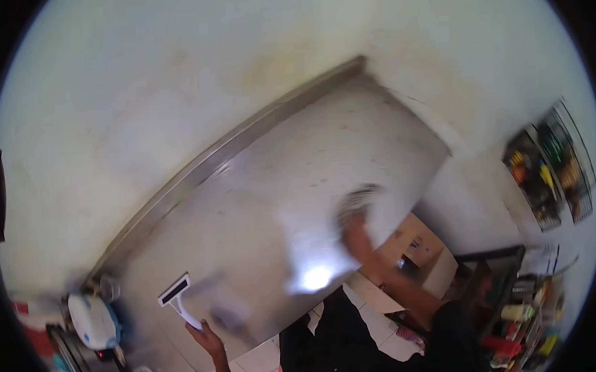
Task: The recorder wipes a kitchen counter and then washes a rice cooker pot in a sink.
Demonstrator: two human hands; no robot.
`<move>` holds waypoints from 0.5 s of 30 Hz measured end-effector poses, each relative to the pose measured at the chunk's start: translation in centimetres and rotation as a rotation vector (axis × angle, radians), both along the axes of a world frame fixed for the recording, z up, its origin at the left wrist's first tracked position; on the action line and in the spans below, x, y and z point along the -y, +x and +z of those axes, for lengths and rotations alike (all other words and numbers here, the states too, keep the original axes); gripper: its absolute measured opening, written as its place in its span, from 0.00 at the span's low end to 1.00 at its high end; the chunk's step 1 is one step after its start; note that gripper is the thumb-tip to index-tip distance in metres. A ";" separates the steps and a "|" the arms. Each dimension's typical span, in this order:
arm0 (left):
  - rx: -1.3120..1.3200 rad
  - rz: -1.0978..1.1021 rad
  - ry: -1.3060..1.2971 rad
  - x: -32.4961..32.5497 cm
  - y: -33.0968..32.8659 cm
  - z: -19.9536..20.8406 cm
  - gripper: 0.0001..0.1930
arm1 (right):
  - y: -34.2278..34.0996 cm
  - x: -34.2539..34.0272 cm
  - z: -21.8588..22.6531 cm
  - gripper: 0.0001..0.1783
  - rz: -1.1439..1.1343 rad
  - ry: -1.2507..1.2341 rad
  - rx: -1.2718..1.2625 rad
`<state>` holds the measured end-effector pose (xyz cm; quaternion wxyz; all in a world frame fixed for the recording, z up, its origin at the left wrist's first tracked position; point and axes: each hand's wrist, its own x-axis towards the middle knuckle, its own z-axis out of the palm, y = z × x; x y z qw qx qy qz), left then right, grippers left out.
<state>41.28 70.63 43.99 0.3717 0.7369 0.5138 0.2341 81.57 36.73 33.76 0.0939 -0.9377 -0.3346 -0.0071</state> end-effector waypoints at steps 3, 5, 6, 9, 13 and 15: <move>0.083 -0.066 -0.016 1.2 1.4 4.1 0.21 | -15.2 -10.6 5.8 0.28 0.403 0.276 -0.213; 0.109 -0.178 0.099 2.0 4.1 5.3 0.21 | -18.0 -14.7 8.5 0.27 0.647 0.401 -0.171; 0.106 -0.200 0.117 2.9 5.9 6.0 0.21 | -15.4 -15.2 7.7 0.27 0.599 0.397 -0.226; -0.078 -0.292 0.173 9.0 6.1 12.1 0.19 | -3.5 -11.4 4.8 0.26 0.332 0.471 -0.178; -0.243 -0.385 0.118 13.1 1.4 7.6 0.20 | 18.2 6.6 0.1 0.27 -0.344 0.350 0.028; -0.287 -0.318 0.038 15.9 -1.1 8.4 0.21 | 21.1 20.3 -2.0 0.22 -0.577 -0.007 0.370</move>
